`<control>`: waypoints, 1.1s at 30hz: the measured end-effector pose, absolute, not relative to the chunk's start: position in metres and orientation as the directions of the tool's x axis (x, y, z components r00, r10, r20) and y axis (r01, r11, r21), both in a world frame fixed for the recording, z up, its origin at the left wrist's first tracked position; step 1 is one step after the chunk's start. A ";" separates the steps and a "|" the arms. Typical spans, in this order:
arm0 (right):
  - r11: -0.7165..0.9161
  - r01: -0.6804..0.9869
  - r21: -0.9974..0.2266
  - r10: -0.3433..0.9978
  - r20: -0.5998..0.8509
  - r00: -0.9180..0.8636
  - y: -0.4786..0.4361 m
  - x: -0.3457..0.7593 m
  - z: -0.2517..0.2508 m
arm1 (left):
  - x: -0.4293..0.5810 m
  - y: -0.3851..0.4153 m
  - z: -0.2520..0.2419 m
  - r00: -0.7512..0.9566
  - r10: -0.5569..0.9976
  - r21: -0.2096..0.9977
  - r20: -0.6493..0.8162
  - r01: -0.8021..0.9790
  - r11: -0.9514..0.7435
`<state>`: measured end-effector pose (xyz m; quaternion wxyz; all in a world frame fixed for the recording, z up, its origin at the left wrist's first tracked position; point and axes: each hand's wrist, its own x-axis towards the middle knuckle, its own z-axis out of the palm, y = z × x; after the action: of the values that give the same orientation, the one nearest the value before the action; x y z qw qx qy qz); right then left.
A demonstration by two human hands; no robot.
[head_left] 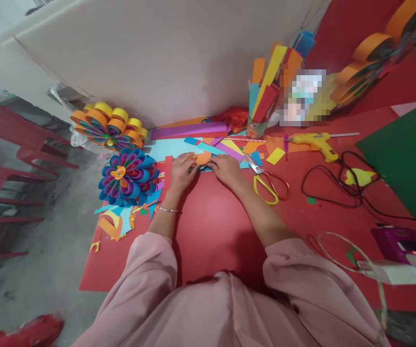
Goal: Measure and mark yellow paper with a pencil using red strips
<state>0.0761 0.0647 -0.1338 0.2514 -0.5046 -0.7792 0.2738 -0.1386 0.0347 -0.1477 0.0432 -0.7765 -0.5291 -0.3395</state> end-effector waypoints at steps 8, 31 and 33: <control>-0.049 0.468 -0.883 0.971 -0.152 -0.185 0.067 0.055 -0.144 | -0.136 0.028 -0.154 0.223 0.796 0.285 0.562 0.852 -0.440; -0.331 0.156 -0.931 0.932 -0.348 -0.099 0.066 0.045 -0.132 | -0.149 0.034 -0.155 0.146 0.830 0.322 0.538 0.874 -0.362; -0.322 0.150 -0.935 0.934 -0.339 -0.107 0.066 0.045 -0.136 | -0.147 0.033 -0.155 0.156 0.842 0.304 0.517 0.886 -0.350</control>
<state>0.0448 0.0658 -0.1357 0.3410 -0.5745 -0.4718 0.5754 -0.1472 0.0327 -0.1546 0.0351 -0.7593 -0.5689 -0.3140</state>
